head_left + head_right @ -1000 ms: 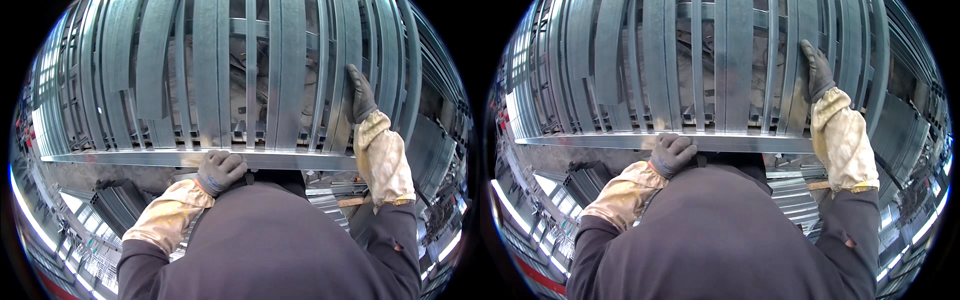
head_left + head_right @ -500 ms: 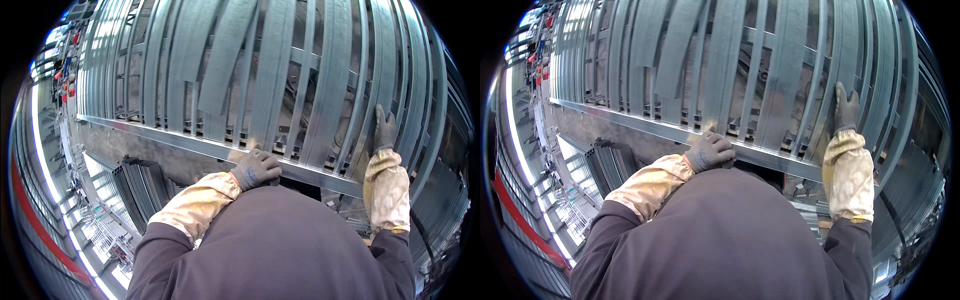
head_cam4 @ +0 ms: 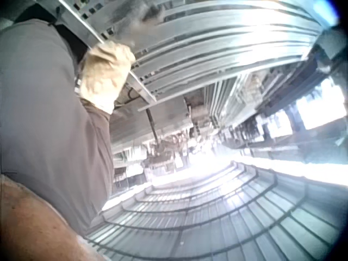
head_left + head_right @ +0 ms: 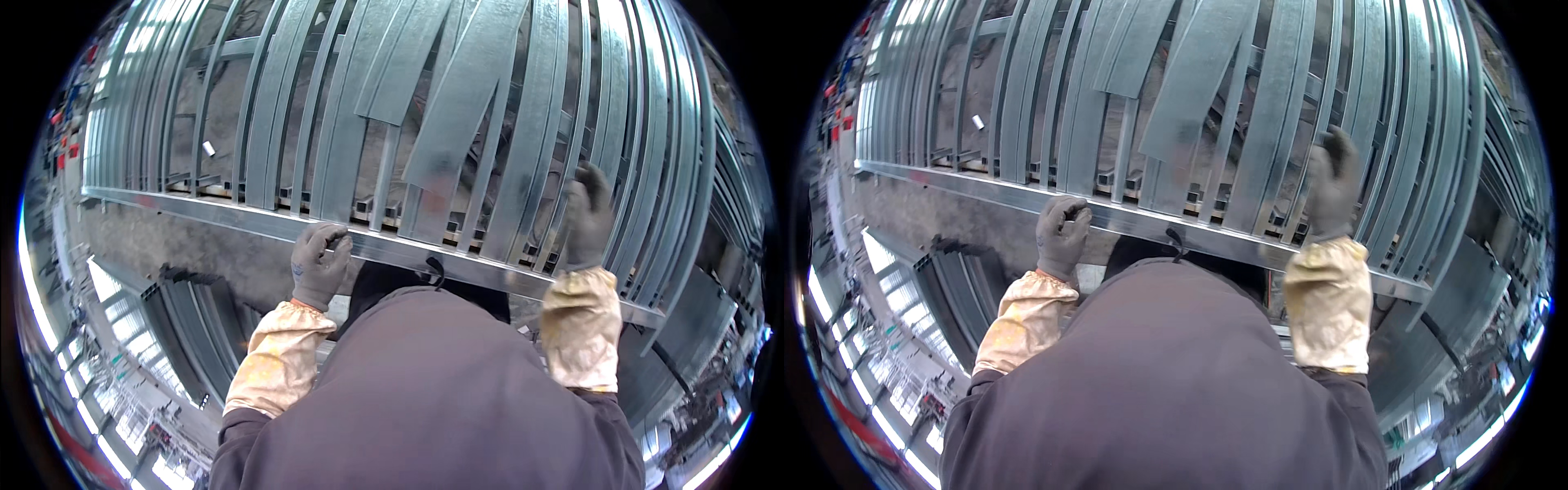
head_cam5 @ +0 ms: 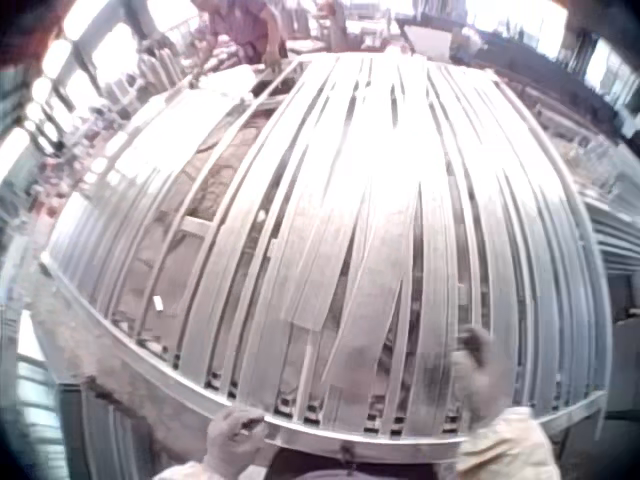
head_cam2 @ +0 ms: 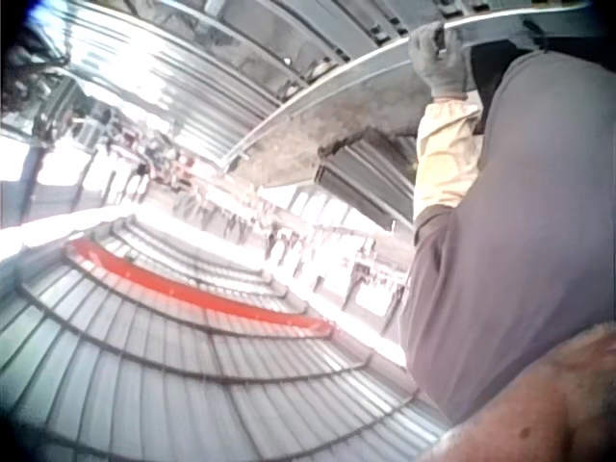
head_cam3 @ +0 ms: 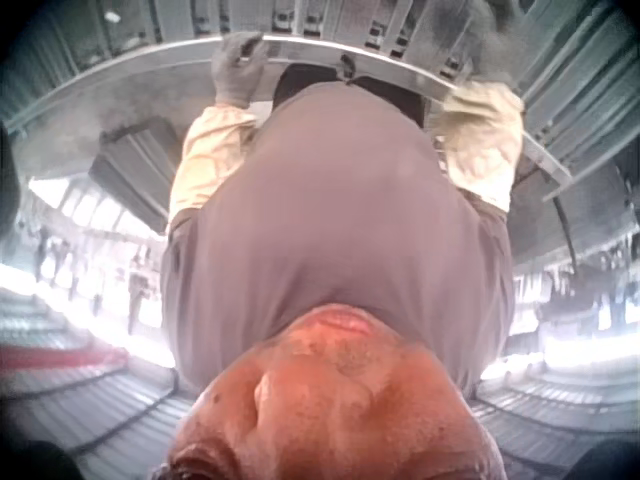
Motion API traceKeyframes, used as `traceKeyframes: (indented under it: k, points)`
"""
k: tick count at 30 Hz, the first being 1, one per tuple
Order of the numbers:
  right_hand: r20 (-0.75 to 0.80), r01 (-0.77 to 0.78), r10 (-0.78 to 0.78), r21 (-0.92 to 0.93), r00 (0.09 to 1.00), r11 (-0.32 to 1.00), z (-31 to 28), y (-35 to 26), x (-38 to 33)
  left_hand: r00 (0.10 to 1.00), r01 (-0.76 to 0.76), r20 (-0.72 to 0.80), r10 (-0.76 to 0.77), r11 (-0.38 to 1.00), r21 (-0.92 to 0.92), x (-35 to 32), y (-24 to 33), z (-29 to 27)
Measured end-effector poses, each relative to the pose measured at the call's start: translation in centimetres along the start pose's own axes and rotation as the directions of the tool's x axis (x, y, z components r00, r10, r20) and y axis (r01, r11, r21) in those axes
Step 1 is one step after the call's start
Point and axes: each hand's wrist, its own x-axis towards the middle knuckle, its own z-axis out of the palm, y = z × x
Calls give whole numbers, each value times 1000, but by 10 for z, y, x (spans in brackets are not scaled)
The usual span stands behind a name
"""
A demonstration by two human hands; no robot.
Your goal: The person repeatedly picks up long metal bars and places them into a large metal frame structure. They align the bars with existing slots and adjust their position to fit securely. The task involves handling multiple bars one at a time and ensuring they are properly seated within the frame.
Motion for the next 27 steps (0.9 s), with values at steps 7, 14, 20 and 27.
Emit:
traceKeyframes:
  k: [7,14,20,27]
  points:
    - [-69,-286,279,-295,958,912,170,-40,40,972,-101,197,125,987,-129,48,-59,-61]
    - [-169,-386,358,-577,918,719,216,-57,58,928,-144,316,199,972,-188,79,-66,-72]
    - [22,-489,502,-198,864,850,185,-65,75,897,-187,384,218,975,-116,134,-19,-35]
    - [50,-531,530,39,847,846,107,-38,65,960,-140,271,69,957,253,203,23,22]
